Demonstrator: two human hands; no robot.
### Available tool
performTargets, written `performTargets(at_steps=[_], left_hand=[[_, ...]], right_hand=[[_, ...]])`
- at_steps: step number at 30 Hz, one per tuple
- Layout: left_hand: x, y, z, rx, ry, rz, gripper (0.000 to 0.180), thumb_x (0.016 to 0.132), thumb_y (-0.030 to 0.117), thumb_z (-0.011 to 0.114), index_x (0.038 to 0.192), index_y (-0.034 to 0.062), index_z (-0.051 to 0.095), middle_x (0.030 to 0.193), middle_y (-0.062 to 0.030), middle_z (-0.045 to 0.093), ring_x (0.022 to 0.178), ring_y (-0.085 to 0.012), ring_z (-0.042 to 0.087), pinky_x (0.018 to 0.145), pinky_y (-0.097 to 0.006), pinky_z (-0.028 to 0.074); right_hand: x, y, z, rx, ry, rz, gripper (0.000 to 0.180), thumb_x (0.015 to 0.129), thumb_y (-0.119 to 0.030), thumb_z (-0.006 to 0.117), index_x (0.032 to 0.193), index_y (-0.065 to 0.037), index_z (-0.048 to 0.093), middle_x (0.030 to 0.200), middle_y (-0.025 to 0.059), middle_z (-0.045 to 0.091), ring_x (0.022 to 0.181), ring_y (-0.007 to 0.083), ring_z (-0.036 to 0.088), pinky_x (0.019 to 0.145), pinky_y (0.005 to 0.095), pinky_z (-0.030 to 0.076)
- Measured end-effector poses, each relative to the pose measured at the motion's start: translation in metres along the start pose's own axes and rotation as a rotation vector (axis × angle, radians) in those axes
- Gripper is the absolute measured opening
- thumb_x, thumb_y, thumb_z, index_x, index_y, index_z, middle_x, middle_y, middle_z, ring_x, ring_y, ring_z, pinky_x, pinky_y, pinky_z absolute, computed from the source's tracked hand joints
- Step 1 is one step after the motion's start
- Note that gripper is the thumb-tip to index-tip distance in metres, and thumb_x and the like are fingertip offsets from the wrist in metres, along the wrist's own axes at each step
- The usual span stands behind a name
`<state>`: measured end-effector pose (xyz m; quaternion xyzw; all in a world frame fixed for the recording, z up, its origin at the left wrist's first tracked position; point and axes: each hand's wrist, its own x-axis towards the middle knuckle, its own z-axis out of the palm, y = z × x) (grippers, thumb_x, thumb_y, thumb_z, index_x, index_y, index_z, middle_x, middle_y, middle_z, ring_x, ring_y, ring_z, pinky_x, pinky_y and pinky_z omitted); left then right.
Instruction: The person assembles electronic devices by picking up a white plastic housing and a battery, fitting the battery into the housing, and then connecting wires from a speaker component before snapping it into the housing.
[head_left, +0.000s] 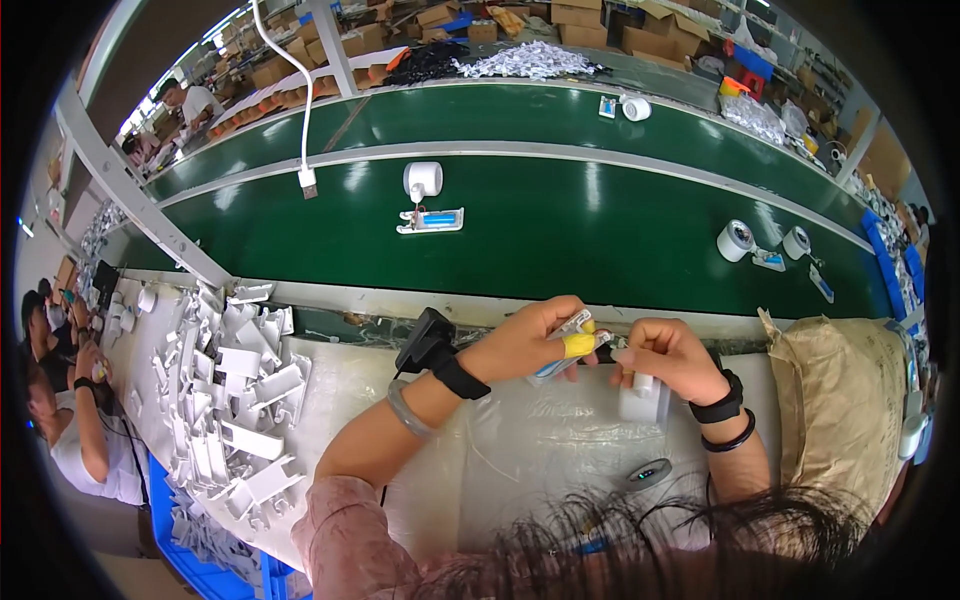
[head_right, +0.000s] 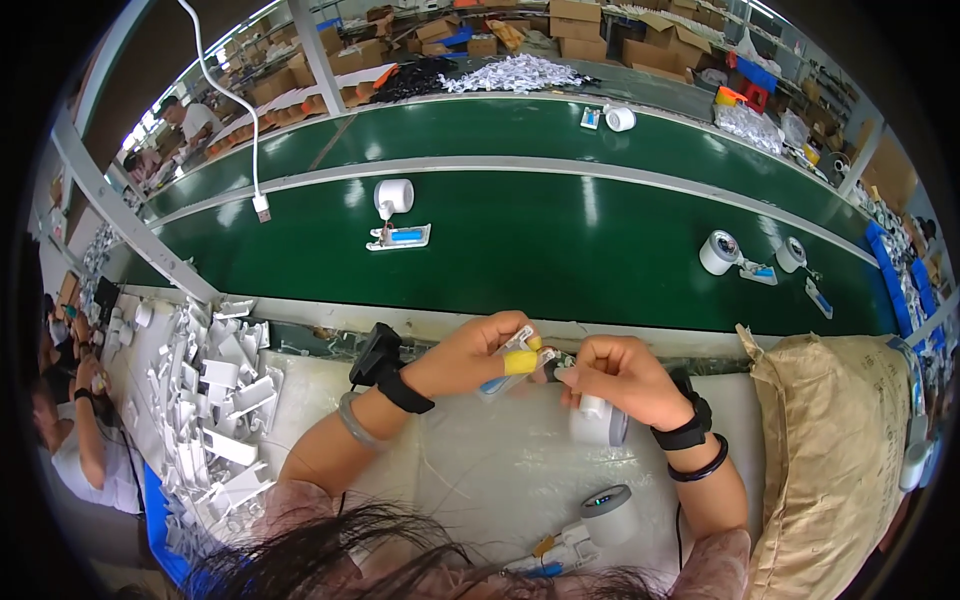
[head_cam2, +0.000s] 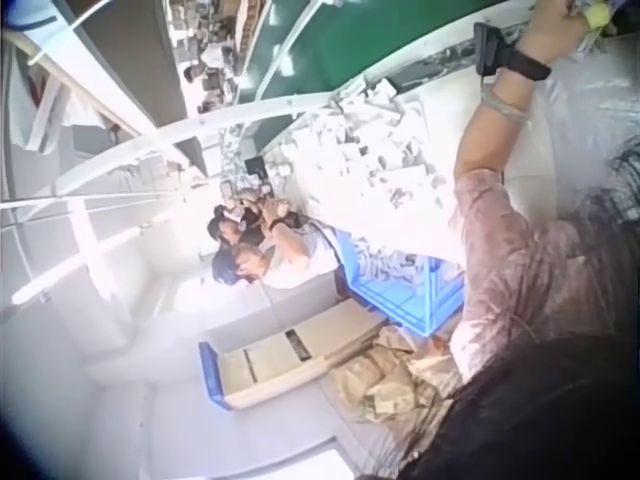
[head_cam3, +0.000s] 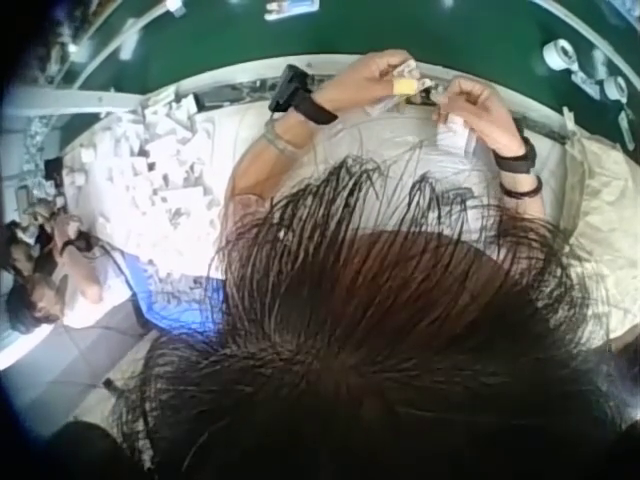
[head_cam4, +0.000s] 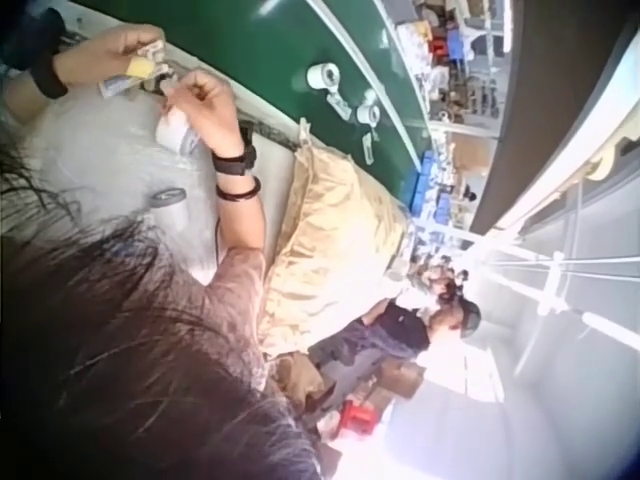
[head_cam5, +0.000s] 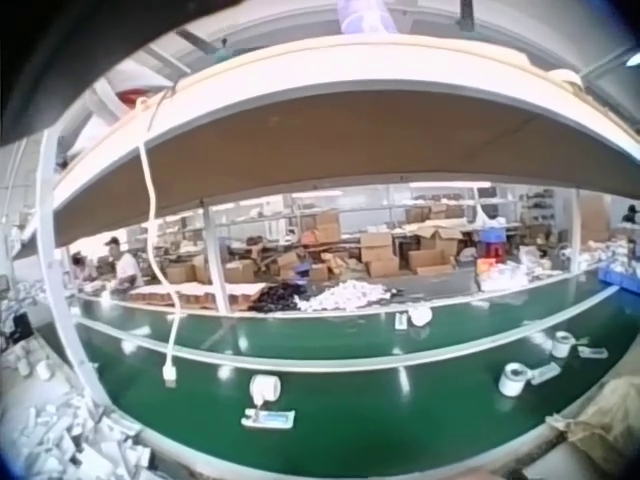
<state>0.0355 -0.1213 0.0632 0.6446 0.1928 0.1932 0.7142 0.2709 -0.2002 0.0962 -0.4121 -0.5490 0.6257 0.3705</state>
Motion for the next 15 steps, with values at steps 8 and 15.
performTargets(at_steps=[8,15], left_hand=[[-0.003,-0.006,0.015,0.644,0.263,0.305,0.037,0.089,0.005,0.055,0.125,0.0048,0.045,0.092,-0.0194,0.062,0.075,-0.0346,0.063,0.065,-0.041,0.048],[-0.005,0.012,0.022,0.289,0.124,0.077,0.028,0.099,0.011,0.045,0.126,0.0032,0.044,0.098,-0.0061,0.063,0.077,-0.0113,0.058,0.068,-0.028,0.046]], right_hand=[[0.002,0.0,0.005,-0.586,0.288,-0.063,0.015,0.093,-0.002,0.063,0.092,-0.001,0.048,0.074,0.0047,0.063,0.069,0.0104,0.065,0.058,0.0222,0.046],[0.004,0.004,0.004,-0.518,0.473,-0.196,0.023,0.087,0.005,0.066,0.105,0.001,0.053,0.08,0.0059,0.065,0.07,0.0098,0.065,0.059,0.0225,0.047]])
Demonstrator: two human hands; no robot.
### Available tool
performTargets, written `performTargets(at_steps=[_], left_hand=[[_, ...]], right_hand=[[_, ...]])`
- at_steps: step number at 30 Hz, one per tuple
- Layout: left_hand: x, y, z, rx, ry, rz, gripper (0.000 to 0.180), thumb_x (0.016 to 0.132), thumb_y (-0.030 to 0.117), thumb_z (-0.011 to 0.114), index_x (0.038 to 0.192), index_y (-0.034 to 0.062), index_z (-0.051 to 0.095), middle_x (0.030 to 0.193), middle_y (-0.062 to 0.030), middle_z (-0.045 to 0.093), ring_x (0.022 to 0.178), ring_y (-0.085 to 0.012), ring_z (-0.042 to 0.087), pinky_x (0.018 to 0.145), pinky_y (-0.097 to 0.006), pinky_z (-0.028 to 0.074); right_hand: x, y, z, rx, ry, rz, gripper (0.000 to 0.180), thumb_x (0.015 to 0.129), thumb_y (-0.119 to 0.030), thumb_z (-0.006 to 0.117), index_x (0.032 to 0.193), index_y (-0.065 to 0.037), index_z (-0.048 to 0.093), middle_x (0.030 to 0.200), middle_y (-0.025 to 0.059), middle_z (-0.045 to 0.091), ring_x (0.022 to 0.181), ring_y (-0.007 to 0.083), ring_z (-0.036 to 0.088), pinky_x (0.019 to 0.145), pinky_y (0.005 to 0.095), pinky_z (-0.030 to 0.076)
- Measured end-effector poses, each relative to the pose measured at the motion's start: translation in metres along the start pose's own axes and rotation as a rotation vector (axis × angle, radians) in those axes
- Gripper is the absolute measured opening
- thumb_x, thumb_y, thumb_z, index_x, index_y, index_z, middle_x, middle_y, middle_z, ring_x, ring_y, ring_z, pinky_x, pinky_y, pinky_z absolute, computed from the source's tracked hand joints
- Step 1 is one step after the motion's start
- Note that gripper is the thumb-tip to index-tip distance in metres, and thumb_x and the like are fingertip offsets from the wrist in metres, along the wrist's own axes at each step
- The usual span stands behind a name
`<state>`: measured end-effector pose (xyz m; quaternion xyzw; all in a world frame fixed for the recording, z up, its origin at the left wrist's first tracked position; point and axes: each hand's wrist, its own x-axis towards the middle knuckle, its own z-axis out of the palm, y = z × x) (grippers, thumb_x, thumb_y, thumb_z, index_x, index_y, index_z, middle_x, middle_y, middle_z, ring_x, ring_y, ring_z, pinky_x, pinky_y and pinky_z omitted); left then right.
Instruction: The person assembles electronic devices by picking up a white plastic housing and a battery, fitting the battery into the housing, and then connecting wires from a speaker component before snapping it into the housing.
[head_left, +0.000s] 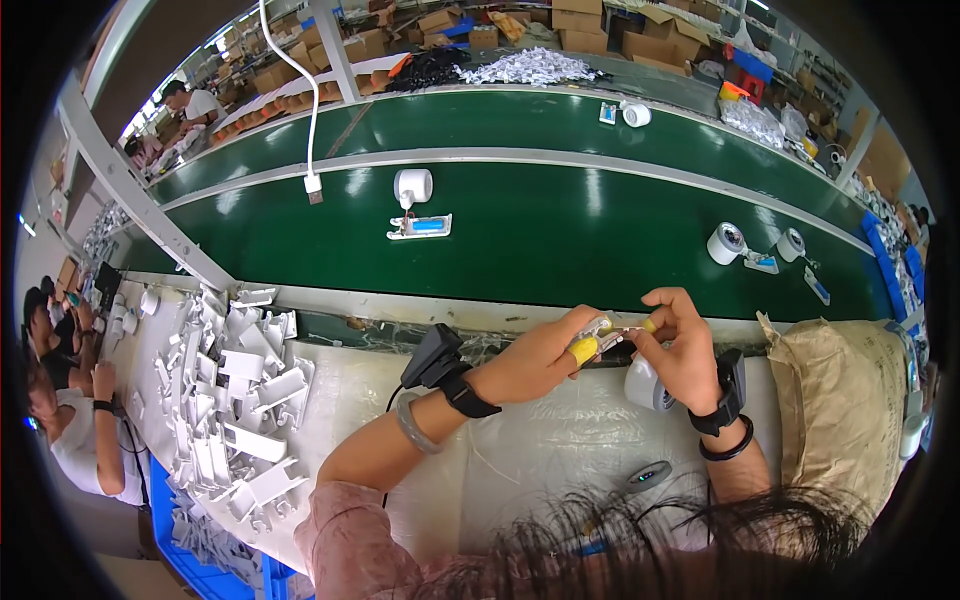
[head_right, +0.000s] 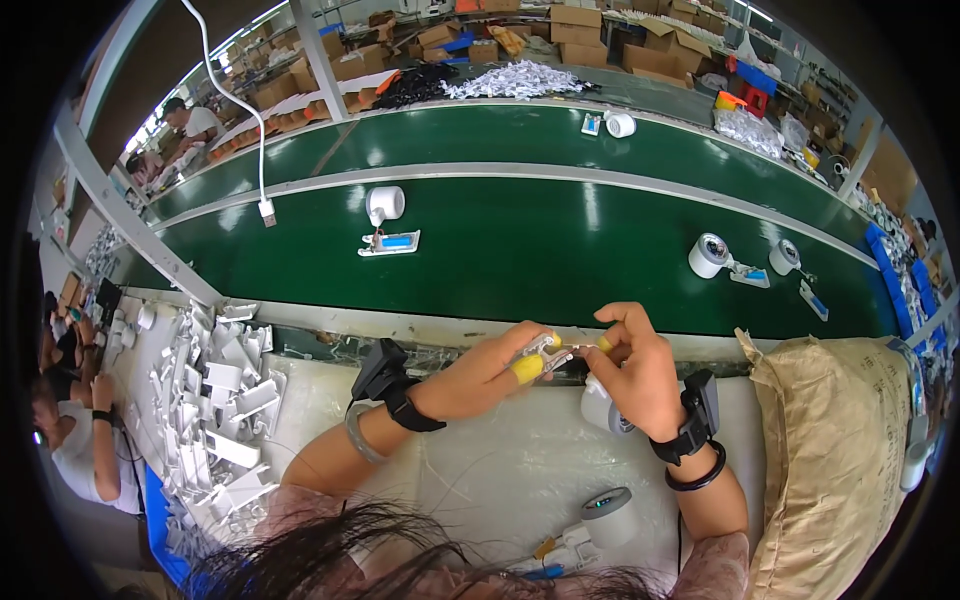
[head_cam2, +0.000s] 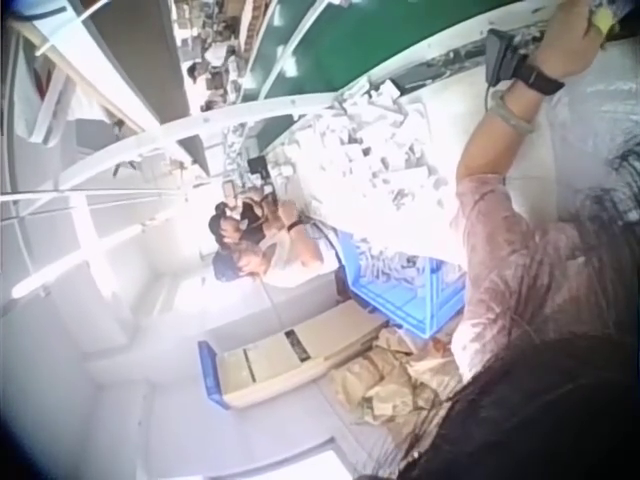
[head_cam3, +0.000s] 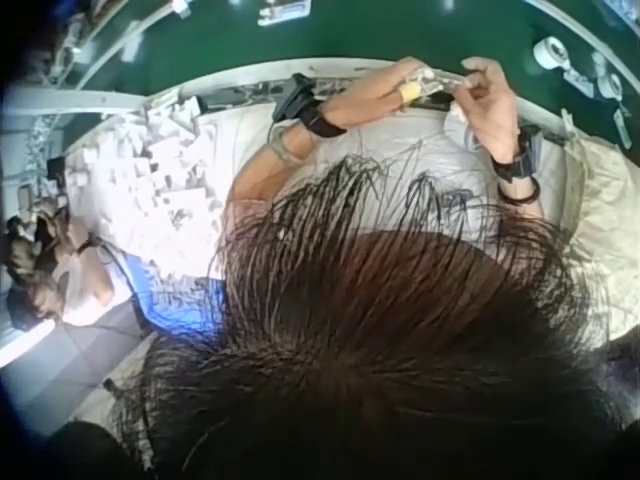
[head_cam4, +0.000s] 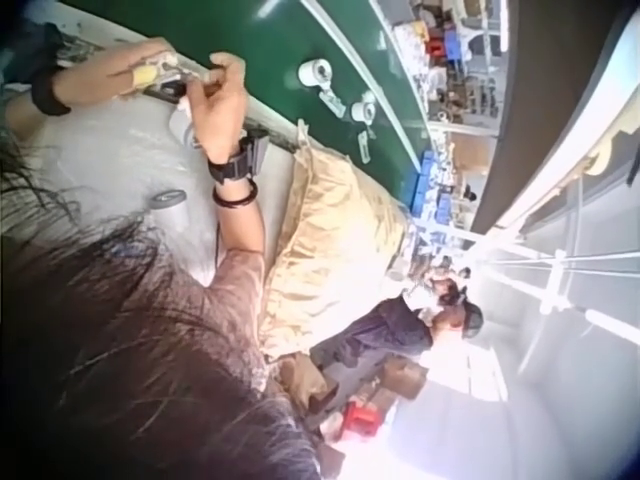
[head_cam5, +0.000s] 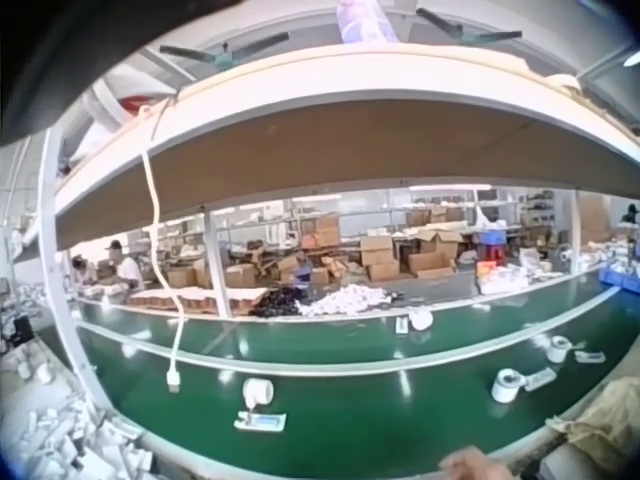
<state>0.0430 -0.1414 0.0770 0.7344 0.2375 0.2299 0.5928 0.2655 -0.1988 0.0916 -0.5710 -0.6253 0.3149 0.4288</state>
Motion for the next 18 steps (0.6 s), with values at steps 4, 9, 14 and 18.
performTargets(at_steps=[4,9,14,18], left_hand=[[0.0,-0.013,0.006,0.003,0.029,-0.082,0.028,0.1,0.012,0.042,0.127,0.0036,0.044,0.097,-0.0062,0.062,0.08,-0.01,0.06,0.068,-0.027,0.048],[0.005,-0.033,0.007,-0.336,0.276,-0.018,0.025,0.101,0.014,0.041,0.124,0.0054,0.044,0.094,-0.0073,0.061,0.073,-0.0122,0.061,0.061,-0.027,0.049],[0.002,-0.014,0.009,-0.376,0.244,-0.046,0.03,0.099,0.011,0.042,0.129,0.0058,0.041,0.099,-0.0081,0.059,0.072,-0.0123,0.06,0.056,-0.028,0.05],[-0.001,-0.011,0.017,-0.276,0.218,-0.006,0.036,0.096,0.006,0.044,0.131,0.0057,0.039,0.101,-0.0079,0.056,0.071,-0.0111,0.059,0.054,-0.027,0.049]], right_hand=[[-0.008,0.005,0.01,-0.055,0.077,-0.278,0.019,0.082,0.005,0.072,0.096,0.001,0.06,0.078,0.006,0.064,0.064,0.0106,0.061,0.057,0.0244,0.048],[-0.012,-0.017,0.013,-0.226,-0.057,-0.526,0.016,0.074,0.001,0.078,0.082,-0.003,0.064,0.074,0.0086,0.061,0.063,0.022,0.062,0.055,0.0323,0.047],[-0.018,-0.014,0.017,-0.41,0.084,-0.559,0.02,0.074,0.002,0.076,0.089,-0.003,0.064,0.081,0.0103,0.063,0.068,0.0269,0.062,0.061,0.0366,0.049],[-0.014,-0.012,0.017,-0.464,0.194,-0.712,0.022,0.075,0.001,0.075,0.094,-0.003,0.065,0.087,0.0119,0.066,0.074,0.0315,0.064,0.068,0.0402,0.051]])
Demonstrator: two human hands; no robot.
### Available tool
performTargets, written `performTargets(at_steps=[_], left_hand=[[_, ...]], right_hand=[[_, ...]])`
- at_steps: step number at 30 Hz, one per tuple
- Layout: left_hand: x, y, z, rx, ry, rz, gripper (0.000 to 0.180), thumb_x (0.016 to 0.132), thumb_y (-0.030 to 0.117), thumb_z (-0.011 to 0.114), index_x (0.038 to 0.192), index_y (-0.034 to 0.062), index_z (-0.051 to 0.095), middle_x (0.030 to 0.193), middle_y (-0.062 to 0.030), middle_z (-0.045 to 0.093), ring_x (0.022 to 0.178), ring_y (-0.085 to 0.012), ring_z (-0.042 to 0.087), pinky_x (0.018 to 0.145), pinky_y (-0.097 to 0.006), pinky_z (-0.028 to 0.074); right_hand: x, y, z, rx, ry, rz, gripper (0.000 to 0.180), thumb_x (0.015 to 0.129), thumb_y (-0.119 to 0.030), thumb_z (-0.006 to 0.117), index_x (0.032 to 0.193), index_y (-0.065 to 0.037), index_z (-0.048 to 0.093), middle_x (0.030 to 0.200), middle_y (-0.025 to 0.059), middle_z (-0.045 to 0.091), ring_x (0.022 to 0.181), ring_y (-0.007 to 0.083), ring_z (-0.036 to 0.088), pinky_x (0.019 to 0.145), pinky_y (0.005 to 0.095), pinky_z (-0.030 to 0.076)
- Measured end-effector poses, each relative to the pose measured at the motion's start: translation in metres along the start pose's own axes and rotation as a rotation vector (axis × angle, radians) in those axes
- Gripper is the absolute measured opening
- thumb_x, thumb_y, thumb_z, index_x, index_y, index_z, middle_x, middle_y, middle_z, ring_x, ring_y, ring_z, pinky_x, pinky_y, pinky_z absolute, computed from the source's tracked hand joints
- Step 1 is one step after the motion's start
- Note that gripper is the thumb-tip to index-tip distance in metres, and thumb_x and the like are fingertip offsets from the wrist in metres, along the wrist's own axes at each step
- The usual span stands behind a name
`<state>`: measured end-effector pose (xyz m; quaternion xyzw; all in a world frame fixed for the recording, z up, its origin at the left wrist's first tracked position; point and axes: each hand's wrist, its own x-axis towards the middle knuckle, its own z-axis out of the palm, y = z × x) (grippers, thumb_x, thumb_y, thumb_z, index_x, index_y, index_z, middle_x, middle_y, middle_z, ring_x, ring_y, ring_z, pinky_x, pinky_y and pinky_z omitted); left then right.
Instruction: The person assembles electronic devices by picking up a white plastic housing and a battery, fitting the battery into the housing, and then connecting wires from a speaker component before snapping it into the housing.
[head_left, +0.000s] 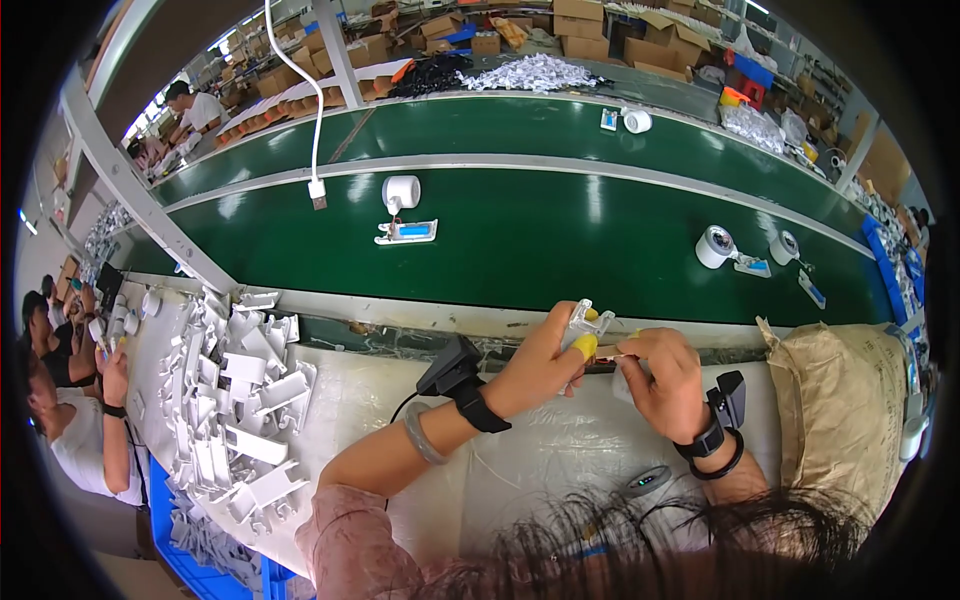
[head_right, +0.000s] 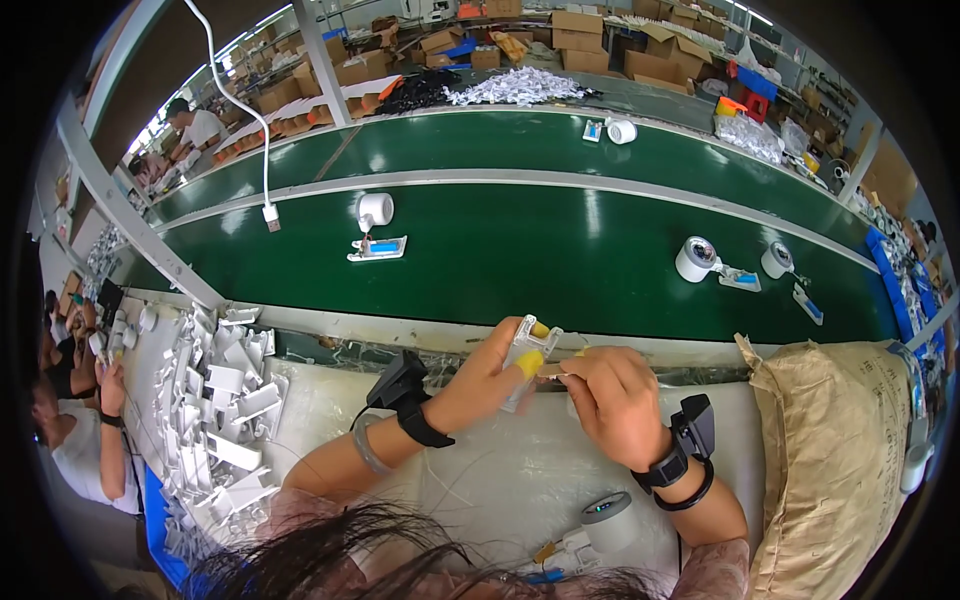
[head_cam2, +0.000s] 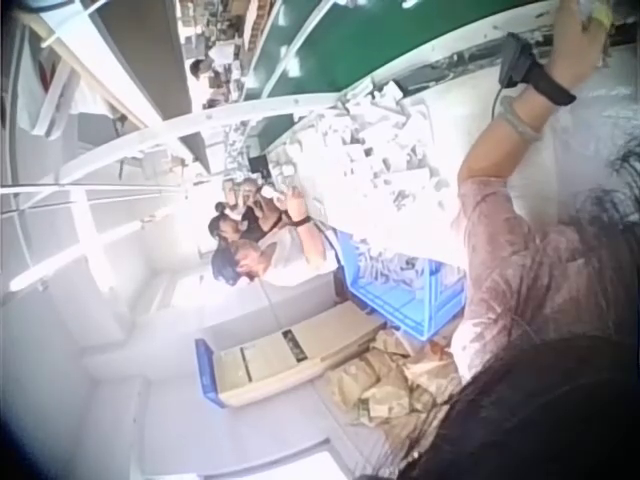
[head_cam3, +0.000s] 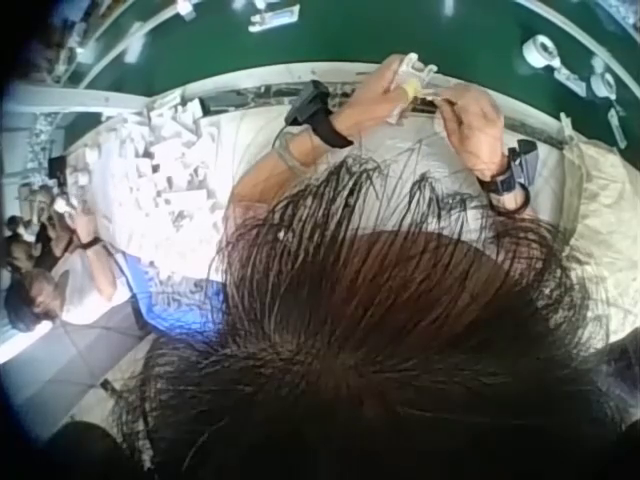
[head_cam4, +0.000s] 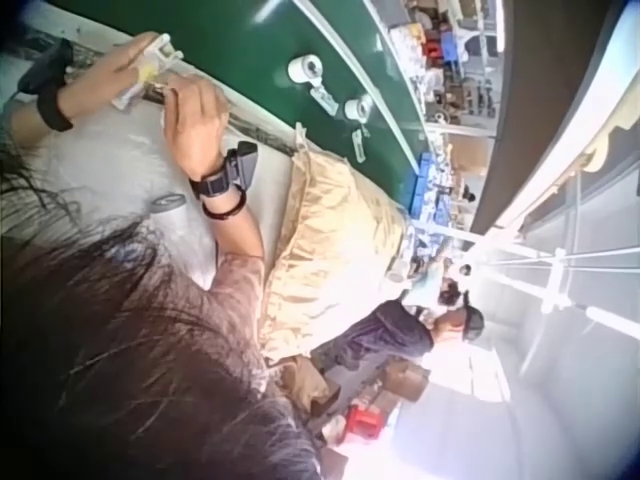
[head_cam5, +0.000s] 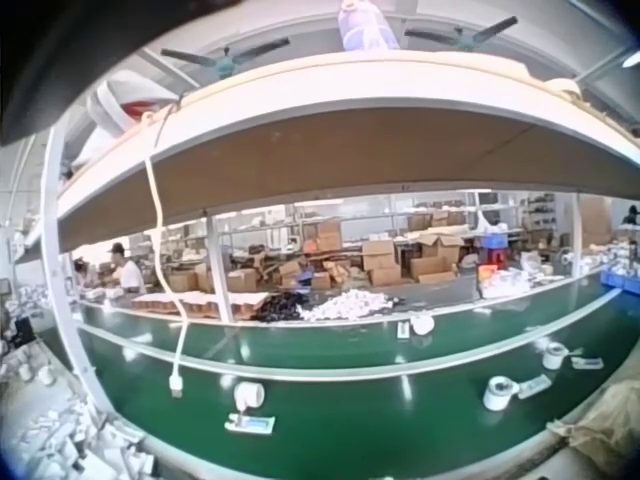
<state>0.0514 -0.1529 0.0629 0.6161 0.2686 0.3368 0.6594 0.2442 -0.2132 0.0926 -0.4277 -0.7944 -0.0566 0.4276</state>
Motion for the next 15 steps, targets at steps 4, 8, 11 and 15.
performTargets(at_steps=[4,8,11,15], left_hand=[[0.001,-0.008,0.002,0.006,-0.004,0.073,0.036,0.095,0.004,0.044,0.13,0.0054,0.039,0.099,-0.0074,0.056,0.069,-0.0106,0.058,0.054,-0.026,0.047],[-0.001,-0.007,0.003,-0.053,-0.075,0.07,0.036,0.096,0.005,0.042,0.131,0.0048,0.037,0.099,-0.0067,0.055,0.075,-0.0108,0.057,0.061,-0.026,0.047],[-0.002,-0.01,0.005,-0.087,-0.097,0.121,0.043,0.094,0.006,0.042,0.137,0.0045,0.033,0.103,-0.0072,0.055,0.079,-0.0099,0.056,0.065,-0.026,0.049],[-0.007,0.001,0.01,-0.028,-0.1,0.153,0.051,0.093,0.006,0.043,0.142,0.0011,0.03,0.115,-0.0102,0.054,0.091,-0.0128,0.056,0.073,-0.027,0.05]], right_hand=[[0.0,0.001,0.001,-0.024,0.005,-0.041,0.023,0.074,0.002,0.075,0.094,-0.003,0.066,0.088,0.0133,0.067,0.076,0.0333,0.064,0.071,0.0408,0.052],[-0.006,0.006,0.002,0.046,0.019,-0.067,0.024,0.073,0.004,0.075,0.094,-0.004,0.065,0.089,0.0119,0.067,0.079,0.0324,0.064,0.071,0.0405,0.052],[-0.005,0.007,0.002,0.04,0.022,-0.093,0.025,0.073,0.005,0.075,0.094,-0.006,0.066,0.09,0.0104,0.065,0.082,0.0309,0.063,0.071,0.0398,0.051],[-0.006,0.007,0.003,0.027,0.07,-0.118,0.024,0.071,0.003,0.077,0.09,-0.007,0.067,0.087,0.0092,0.062,0.079,0.0292,0.06,0.069,0.0385,0.05]])
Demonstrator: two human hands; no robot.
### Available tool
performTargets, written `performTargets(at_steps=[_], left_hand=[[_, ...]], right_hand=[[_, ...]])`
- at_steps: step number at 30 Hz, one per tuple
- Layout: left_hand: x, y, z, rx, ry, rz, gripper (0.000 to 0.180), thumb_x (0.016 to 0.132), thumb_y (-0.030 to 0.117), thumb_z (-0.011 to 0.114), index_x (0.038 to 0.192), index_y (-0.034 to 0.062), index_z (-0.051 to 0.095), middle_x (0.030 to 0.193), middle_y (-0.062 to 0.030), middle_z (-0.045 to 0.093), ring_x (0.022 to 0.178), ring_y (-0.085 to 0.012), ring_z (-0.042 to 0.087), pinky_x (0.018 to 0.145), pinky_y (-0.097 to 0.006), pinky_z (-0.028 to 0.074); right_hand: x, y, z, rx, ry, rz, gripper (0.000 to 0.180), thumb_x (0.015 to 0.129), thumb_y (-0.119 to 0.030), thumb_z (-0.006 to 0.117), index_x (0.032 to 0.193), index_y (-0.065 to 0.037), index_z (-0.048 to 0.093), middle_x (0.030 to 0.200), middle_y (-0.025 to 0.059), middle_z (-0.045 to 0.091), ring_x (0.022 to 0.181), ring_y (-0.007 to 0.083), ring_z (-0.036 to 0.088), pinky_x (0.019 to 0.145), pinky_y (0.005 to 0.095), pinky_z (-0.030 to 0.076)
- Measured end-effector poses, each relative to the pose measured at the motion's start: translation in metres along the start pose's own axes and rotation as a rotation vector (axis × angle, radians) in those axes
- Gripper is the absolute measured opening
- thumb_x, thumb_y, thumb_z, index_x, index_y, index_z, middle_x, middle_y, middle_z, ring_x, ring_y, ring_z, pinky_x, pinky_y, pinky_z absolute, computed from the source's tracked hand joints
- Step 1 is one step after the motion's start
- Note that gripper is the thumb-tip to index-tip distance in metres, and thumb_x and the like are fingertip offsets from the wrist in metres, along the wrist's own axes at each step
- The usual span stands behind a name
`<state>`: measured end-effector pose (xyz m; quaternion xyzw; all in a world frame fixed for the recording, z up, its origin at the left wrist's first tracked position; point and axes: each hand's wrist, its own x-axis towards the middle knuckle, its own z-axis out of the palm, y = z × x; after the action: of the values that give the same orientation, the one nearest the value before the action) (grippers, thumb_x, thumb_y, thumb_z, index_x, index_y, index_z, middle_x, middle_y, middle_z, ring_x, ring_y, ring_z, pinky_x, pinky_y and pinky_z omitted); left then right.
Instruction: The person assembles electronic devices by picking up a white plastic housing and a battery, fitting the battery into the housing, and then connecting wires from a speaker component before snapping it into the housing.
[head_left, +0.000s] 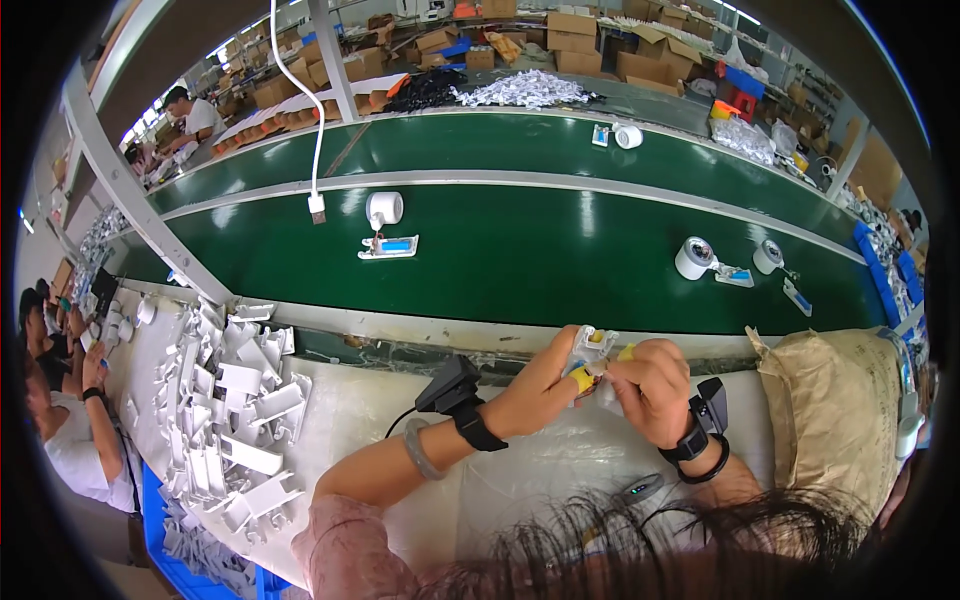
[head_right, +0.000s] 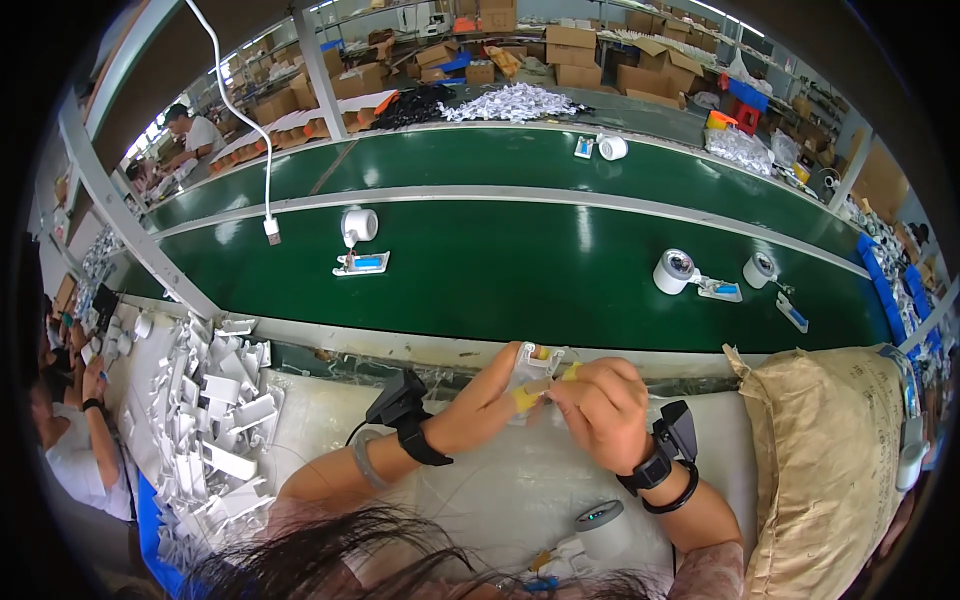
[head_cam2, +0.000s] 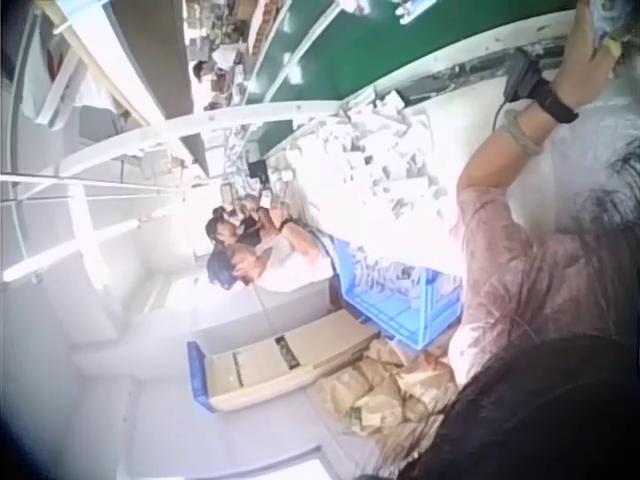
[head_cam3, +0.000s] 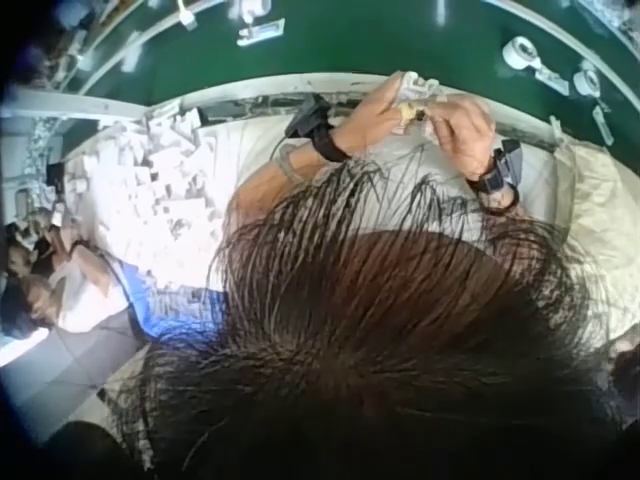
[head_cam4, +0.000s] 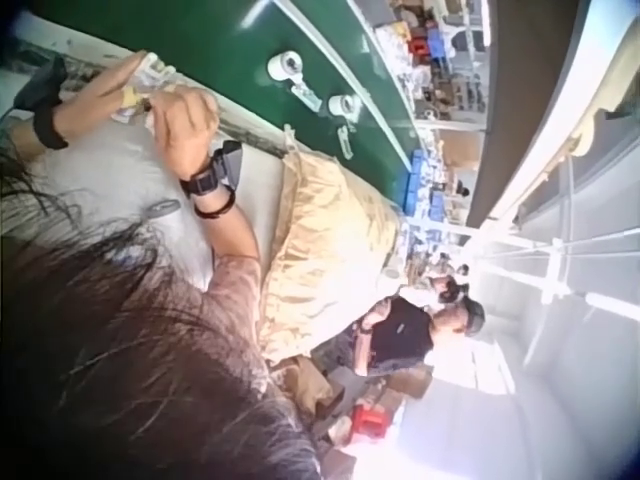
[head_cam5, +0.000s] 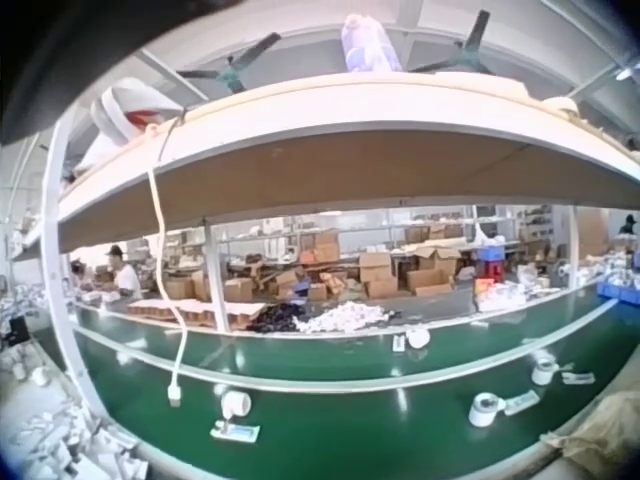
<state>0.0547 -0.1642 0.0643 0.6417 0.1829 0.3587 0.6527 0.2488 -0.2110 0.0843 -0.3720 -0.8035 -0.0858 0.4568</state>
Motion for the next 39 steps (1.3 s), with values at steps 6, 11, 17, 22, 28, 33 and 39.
performTargets(at_steps=[6,11,17,22,28,33,39], left_hand=[[0.0,0.001,0.003,0.316,-0.013,0.228,0.054,0.093,0.006,0.047,0.143,-0.0039,0.029,0.121,-0.0175,0.052,0.103,-0.0234,0.054,0.094,-0.035,0.043],[-0.001,0.004,0.004,0.308,-0.012,0.211,0.047,0.093,0.006,0.047,0.137,-0.0038,0.034,0.116,-0.0183,0.054,0.102,-0.0241,0.055,0.093,-0.036,0.043],[0.0,0.002,0.006,0.326,-0.011,0.186,0.041,0.092,0.006,0.048,0.131,-0.0025,0.038,0.112,-0.0196,0.055,0.1,-0.0291,0.057,0.09,-0.037,0.045],[-0.006,-0.003,0.015,0.346,0.094,0.23,0.042,0.091,0.005,0.049,0.131,-0.002,0.039,0.113,-0.0204,0.056,0.1,-0.0332,0.059,0.089,-0.038,0.046],[-0.008,-0.005,0.012,0.337,0.076,0.344,0.044,0.091,0.007,0.05,0.133,-0.0024,0.041,0.118,-0.0211,0.057,0.104,-0.0335,0.059,0.092,-0.038,0.046],[-0.008,-0.008,0.015,0.411,0.134,0.328,0.046,0.096,0.017,0.056,0.135,-0.0024,0.041,0.118,-0.0213,0.059,0.104,-0.0371,0.061,0.09,-0.038,0.048],[-0.008,-0.01,0.016,0.444,0.159,0.322,0.042,0.097,0.015,0.053,0.134,-0.0017,0.042,0.118,-0.0216,0.059,0.104,-0.0378,0.062,0.088,-0.039,0.048]], right_hand=[[0.001,-0.001,-0.002,0.012,0.018,0.006,0.024,0.07,0.004,0.077,0.089,-0.007,0.068,0.085,0.0089,0.059,0.077,0.0283,0.059,0.067,0.0373,0.048],[0.001,0.001,-0.003,0.041,-0.001,0.009,0.024,0.07,0.003,0.077,0.09,-0.007,0.068,0.084,0.0092,0.059,0.074,0.0276,0.058,0.065,0.0366,0.048],[0.0,0.001,-0.004,0.047,0.004,0.023,0.023,0.072,0.002,0.077,0.091,-0.007,0.067,0.083,0.0099,0.059,0.073,0.0278,0.058,0.064,0.0363,0.047],[0.001,-0.002,-0.003,0.064,0.0,0.033,0.022,0.072,0.002,0.077,0.091,-0.006,0.067,0.083,0.0105,0.059,0.074,0.0287,0.059,0.065,0.0368,0.048],[0.0,-0.006,-0.002,0.053,0.022,0.037,0.028,0.067,0.004,0.077,0.091,-0.006,0.068,0.083,0.0091,0.061,0.075,0.0293,0.061,0.065,0.0376,0.05],[0.001,-0.005,-0.001,0.07,0.017,0.024,0.028,0.066,0.005,0.077,0.091,-0.006,0.068,0.084,0.0099,0.06,0.074,0.0296,0.06,0.066,0.0377,0.05],[0.001,-0.006,0.0,0.072,0.017,0.038,0.028,0.066,0.005,0.077,0.091,-0.005,0.068,0.084,0.01,0.06,0.073,0.0294,0.06,0.065,0.0375,0.05]])
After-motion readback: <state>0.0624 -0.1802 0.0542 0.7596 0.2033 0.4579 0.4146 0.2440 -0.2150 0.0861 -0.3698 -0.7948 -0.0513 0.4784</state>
